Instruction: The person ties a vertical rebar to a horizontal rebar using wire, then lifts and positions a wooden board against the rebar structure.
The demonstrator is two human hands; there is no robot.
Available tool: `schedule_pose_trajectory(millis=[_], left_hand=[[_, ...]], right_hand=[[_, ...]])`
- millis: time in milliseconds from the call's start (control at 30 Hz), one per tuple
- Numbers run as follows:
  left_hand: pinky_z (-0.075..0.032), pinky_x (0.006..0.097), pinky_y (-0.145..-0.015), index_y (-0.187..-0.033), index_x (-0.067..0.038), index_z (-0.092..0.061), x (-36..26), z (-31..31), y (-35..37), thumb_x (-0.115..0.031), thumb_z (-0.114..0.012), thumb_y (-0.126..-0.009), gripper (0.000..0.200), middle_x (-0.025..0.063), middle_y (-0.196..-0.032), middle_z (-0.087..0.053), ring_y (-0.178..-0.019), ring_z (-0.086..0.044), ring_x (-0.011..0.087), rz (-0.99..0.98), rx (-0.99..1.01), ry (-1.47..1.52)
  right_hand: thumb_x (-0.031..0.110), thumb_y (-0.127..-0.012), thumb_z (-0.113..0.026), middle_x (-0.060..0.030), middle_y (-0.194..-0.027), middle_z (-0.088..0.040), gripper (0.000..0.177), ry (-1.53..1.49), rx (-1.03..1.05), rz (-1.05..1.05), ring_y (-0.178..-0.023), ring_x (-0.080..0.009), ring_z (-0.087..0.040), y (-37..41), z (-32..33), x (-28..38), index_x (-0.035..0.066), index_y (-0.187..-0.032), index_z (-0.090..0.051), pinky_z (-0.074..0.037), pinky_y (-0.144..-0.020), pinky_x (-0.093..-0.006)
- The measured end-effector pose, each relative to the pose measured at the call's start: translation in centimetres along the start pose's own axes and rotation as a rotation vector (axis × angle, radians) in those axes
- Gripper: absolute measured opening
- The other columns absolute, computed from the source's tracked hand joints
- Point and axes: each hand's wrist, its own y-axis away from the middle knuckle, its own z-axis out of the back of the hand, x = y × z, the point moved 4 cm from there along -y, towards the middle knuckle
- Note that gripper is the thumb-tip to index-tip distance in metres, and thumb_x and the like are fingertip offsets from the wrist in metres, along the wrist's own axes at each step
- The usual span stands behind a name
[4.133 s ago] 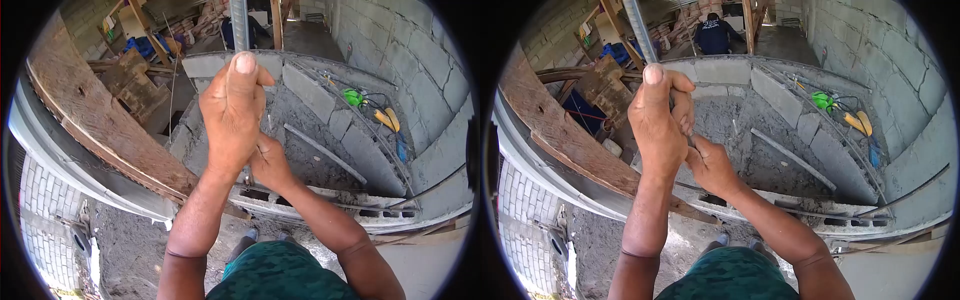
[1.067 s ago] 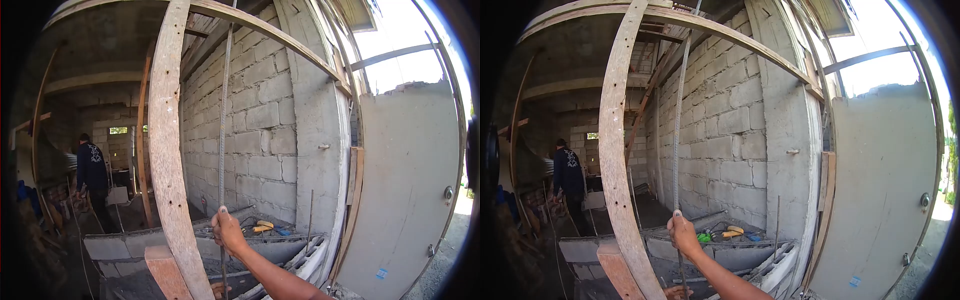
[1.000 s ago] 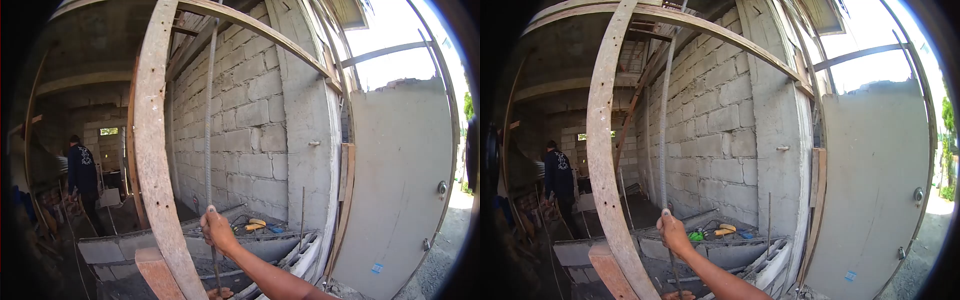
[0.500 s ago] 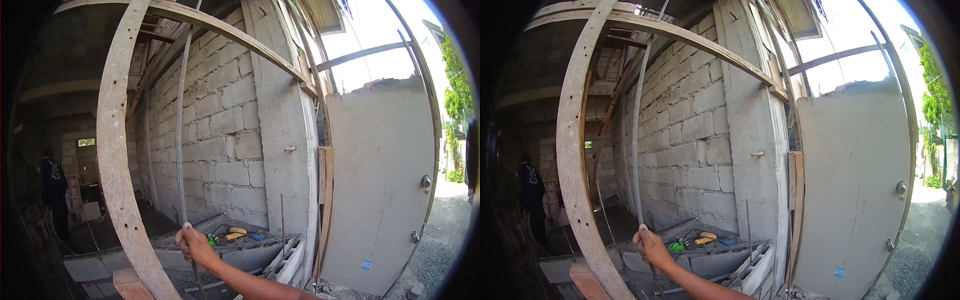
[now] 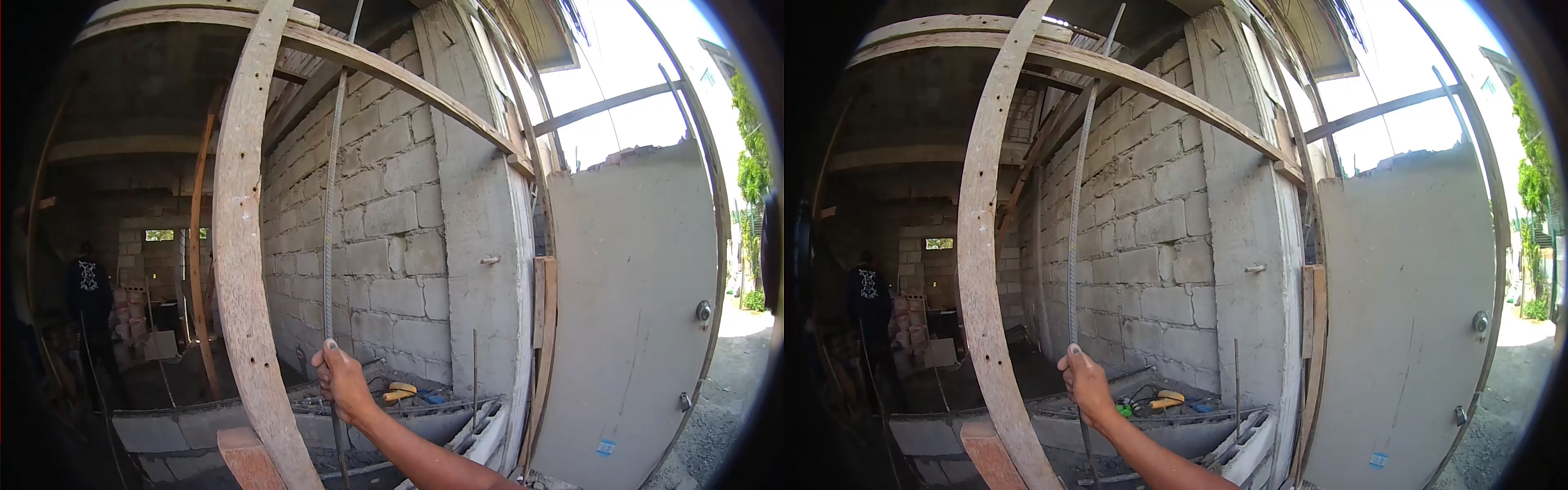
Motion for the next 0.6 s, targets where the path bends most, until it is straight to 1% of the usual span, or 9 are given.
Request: schedule_pose_trajectory(millis=[100, 133, 233, 300, 367, 400, 467, 500, 600], left_hand=[[-0.053, 0.0337, -0.07, -0.126, 0.007, -0.058, 0.2, -0.1, -0.2, -0.023, -0.072, -0.093, 0.047, 0.0118, -0.089, -0.066, -0.073, -0.062, 0.0169, 0.005, 0.014, -0.012], [-0.053, 0.0336, -0.07, -0.125, 0.007, -0.058, 0.3, -0.1, -0.4, -0.023, -0.072, -0.093, 0.046, 0.0117, -0.089, -0.066, -0.073, -0.062, 0.0168, 0.006, 0.016, -0.016], [-0.053, 0.0334, -0.07, -0.125, 0.007, -0.058, 0.6, -0.4, -0.6, -0.023, -0.072, -0.093, 0.046, 0.0115, -0.089, -0.066, -0.073, -0.062, 0.0167, 0.015, 0.031, -0.027], [-0.053, 0.0332, -0.07, -0.125, 0.007, -0.058, 1.2, -0.5, -0.9, -0.023, -0.072, -0.093, 0.046, 0.0114, -0.088, -0.066, -0.073, -0.061, 0.0166, 0.023, 0.039, -0.032], [-0.052, 0.0331, -0.07, -0.125, 0.007, -0.058, 1.9, -0.3, -1.1, -0.023, -0.072, -0.093, 0.046, 0.0112, -0.088, -0.066, -0.073, -0.061, 0.0165, 0.028, 0.047, -0.037], [-0.052, 0.033, -0.07, -0.124, 0.007, -0.058, 2.7, -0.3, -1.2, -0.023, -0.072, -0.093, 0.046, 0.0112, -0.088, -0.065, -0.073, -0.061, 0.0164, 0.035, 0.051, -0.039], [-0.052, 0.0328, -0.07, -0.124, 0.007, -0.058, 4.0, 0.1, -1.2, -0.023, -0.072, -0.093, 0.046, 0.011, -0.088, -0.065, -0.073, -0.061, 0.0163, 0.035, 0.064, -0.028], [-0.052, 0.0328, -0.07, -0.124, 0.007, -0.058, 4.6, 0.4, -1.3, -0.023, -0.072, -0.093, 0.046, 0.011, -0.088, -0.065, -0.073, -0.061, 0.0163, 0.035, 0.074, -0.021], [-0.052, 0.0325, -0.07, -0.124, 0.007, -0.058, 6.3, 1.2, -1.0, -0.023, -0.072, -0.093, 0.045, 0.0107, -0.087, -0.065, -0.073, -0.061, 0.0162, 0.035, 0.099, 0.001]], right_hand=[[0.05, -0.105, -0.046, 0.0067, -0.068, -0.037, 0.044, 0.029, -0.056, 0.061, -0.056, -0.0047, -0.031, 0.1, -0.1, -0.3, 0.009, -0.093, -0.055, -0.025, -0.049, -0.0226], [0.047, -0.105, -0.047, 0.0067, -0.064, -0.038, 0.044, 0.027, -0.099, 0.084, -0.054, -0.0047, -0.033, 0.2, -0.1, -0.2, 0.008, -0.087, -0.057, -0.026, -0.047, -0.0244], [0.047, -0.106, -0.046, 0.0062, -0.064, -0.038, 0.045, 0.081, -0.121, 0.139, -0.054, -0.0048, -0.033, 0.0, -0.1, -0.2, 0.007, -0.087, -0.057, -0.026, -0.048, -0.0248], [0.046, -0.106, -0.046, 0.0055, -0.065, -0.039, 0.045, 0.089, -0.135, 0.133, -0.057, -0.006, -0.034, 0.0, 0.0, -0.2, 0.007, -0.087, -0.058, -0.028, -0.05, -0.0257], [0.048, -0.106, -0.045, 0.0063, -0.065, -0.035, 0.044, 0.113, -0.128, 0.199, -0.055, -0.0046, -0.031, -0.1, -0.1, -0.2, 0.009, -0.088, -0.055, -0.024, -0.047, -0.0243], [0.048, -0.106, -0.045, 0.0063, -0.065, -0.035, 0.044, 0.106, -0.146, 0.184, -0.055, -0.0046, -0.031, -0.1, 0.0, -0.3, 0.009, -0.088, -0.055, -0.024, -0.047, -0.0243], [0.046, -0.106, -0.046, 0.0057, -0.064, -0.036, 0.045, 0.143, -0.141, 0.214, -0.057, -0.0052, -0.032, -0.3, 0.1, -0.2, 0.007, -0.087, -0.056, -0.026, -0.049, -0.0252], [0.046, -0.106, -0.046, 0.0057, -0.064, -0.036, 0.045, 0.127, -0.162, 0.187, -0.057, -0.0052, -0.032, -0.4, 0.1, -0.4, 0.007, -0.087, -0.056, -0.026, -0.049, -0.0252], [0.042, -0.107, -0.046, 0.0038, -0.066, -0.04, 0.045, 0.193, -0.171, 0.304, -0.059, -0.0067, -0.035, -0.6, 0.2, -0.4, 0.003, -0.086, -0.058, -0.029, -0.053, -0.0261]])
